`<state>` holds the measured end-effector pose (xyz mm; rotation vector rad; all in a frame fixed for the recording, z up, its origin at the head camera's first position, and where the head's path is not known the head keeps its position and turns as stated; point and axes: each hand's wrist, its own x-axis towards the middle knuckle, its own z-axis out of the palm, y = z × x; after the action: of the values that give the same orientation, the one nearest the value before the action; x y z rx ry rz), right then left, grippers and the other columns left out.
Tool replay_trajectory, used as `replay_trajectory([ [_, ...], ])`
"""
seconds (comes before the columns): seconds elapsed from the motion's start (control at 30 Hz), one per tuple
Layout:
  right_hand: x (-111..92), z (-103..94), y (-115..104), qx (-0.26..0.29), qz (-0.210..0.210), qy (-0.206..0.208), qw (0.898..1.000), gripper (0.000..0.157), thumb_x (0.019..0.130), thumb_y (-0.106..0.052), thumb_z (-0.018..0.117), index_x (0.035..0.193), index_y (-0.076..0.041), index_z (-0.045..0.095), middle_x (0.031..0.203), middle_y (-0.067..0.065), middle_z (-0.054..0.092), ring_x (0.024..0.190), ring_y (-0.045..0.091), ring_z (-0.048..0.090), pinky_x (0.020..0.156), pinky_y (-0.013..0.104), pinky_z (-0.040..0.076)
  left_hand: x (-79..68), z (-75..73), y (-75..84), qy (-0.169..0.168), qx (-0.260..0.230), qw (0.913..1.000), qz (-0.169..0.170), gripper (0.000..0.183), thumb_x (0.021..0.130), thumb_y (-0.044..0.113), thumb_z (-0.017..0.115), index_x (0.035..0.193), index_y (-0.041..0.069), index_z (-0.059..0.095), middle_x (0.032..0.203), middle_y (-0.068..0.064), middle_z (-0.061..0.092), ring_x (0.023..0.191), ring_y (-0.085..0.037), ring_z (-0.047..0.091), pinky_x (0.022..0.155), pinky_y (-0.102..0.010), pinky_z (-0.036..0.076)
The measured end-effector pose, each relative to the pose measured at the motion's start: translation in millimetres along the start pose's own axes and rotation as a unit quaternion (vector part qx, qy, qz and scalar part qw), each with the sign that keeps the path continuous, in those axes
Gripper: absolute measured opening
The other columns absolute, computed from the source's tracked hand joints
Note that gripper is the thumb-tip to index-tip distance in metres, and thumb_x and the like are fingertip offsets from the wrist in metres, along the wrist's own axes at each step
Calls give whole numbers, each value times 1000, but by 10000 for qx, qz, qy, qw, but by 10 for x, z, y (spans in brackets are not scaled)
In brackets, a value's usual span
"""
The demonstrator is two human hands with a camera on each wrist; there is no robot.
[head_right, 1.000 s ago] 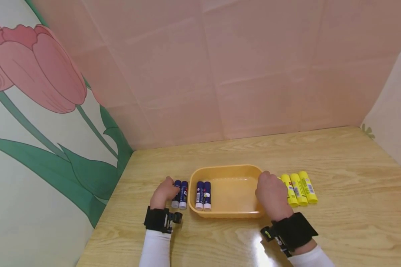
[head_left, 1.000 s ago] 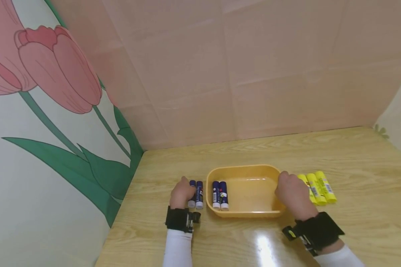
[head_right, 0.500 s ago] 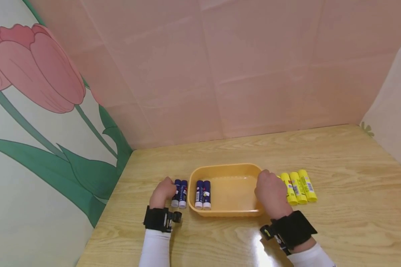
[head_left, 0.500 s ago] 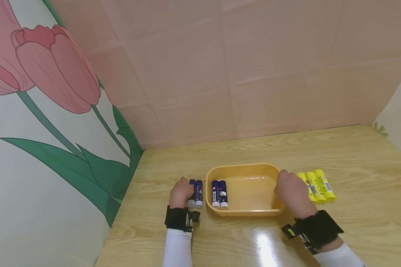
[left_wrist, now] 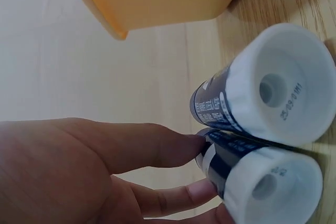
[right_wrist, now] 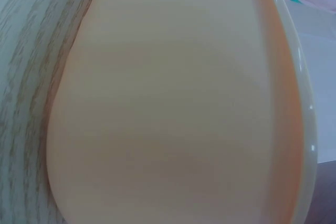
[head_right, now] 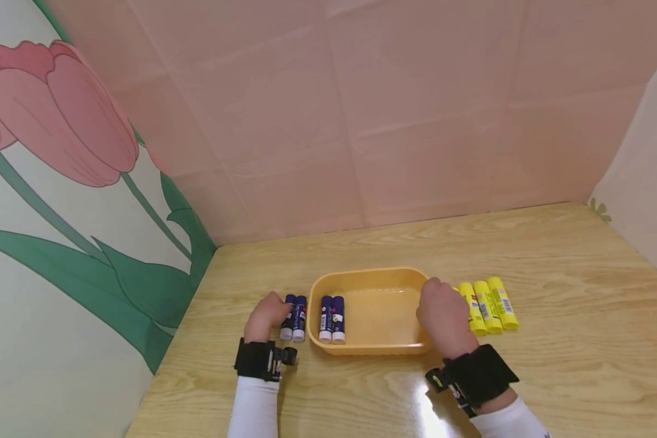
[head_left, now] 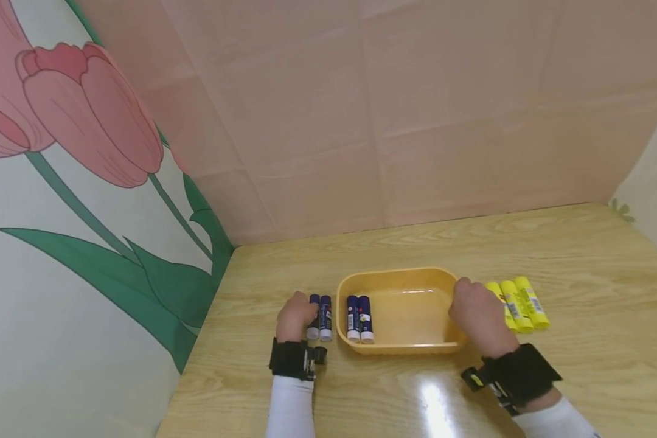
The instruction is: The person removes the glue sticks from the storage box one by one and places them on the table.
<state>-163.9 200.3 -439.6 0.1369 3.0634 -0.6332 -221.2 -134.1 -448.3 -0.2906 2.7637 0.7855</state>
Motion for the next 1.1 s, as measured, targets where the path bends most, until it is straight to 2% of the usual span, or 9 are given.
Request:
replay_trajectory([
  [0.27, 0, -8, 5, 36, 21, -35, 10000, 11, 88, 2, 52, 89, 12, 50, 71, 19, 51, 59, 29, 51, 45, 35, 42, 3, -2, -1, 16, -84, 10000, -51, 33, 94, 23, 60, 110, -6, 62, 86, -12, 59, 76, -25, 57, 67, -38, 48],
  [0.5, 3, -17, -3, 35, 87, -116, 9999, 11, 89, 1, 52, 91, 12, 50, 73, 20, 51, 60, 30, 51, 46, 35, 42, -12, 3, -4, 131, -156, 9998, -18, 35, 92, 22, 62, 112, -6, 60, 86, -13, 59, 77, -26, 57, 69, -41, 50],
  [0.67, 3, -13, -1, 14, 123, -163, 9998, 11, 89, 1, 52, 90, 12, 51, 73, 20, 51, 61, 29, 52, 47, 35, 43, -21, 11, -5, 183, -176, 9997, 8, 30, 88, 19, 64, 107, -5, 60, 84, -12, 58, 76, -26, 57, 68, -41, 49],
  [1.1, 10, -10, 6, 4, 97, -171, 9998, 11, 88, 1, 53, 90, 12, 51, 73, 19, 51, 60, 29, 52, 46, 34, 42, -27, -5, -9, 133, -136, 9998, 102, 23, 89, 18, 63, 100, -2, 61, 83, -11, 57, 75, -26, 56, 65, -39, 47],
])
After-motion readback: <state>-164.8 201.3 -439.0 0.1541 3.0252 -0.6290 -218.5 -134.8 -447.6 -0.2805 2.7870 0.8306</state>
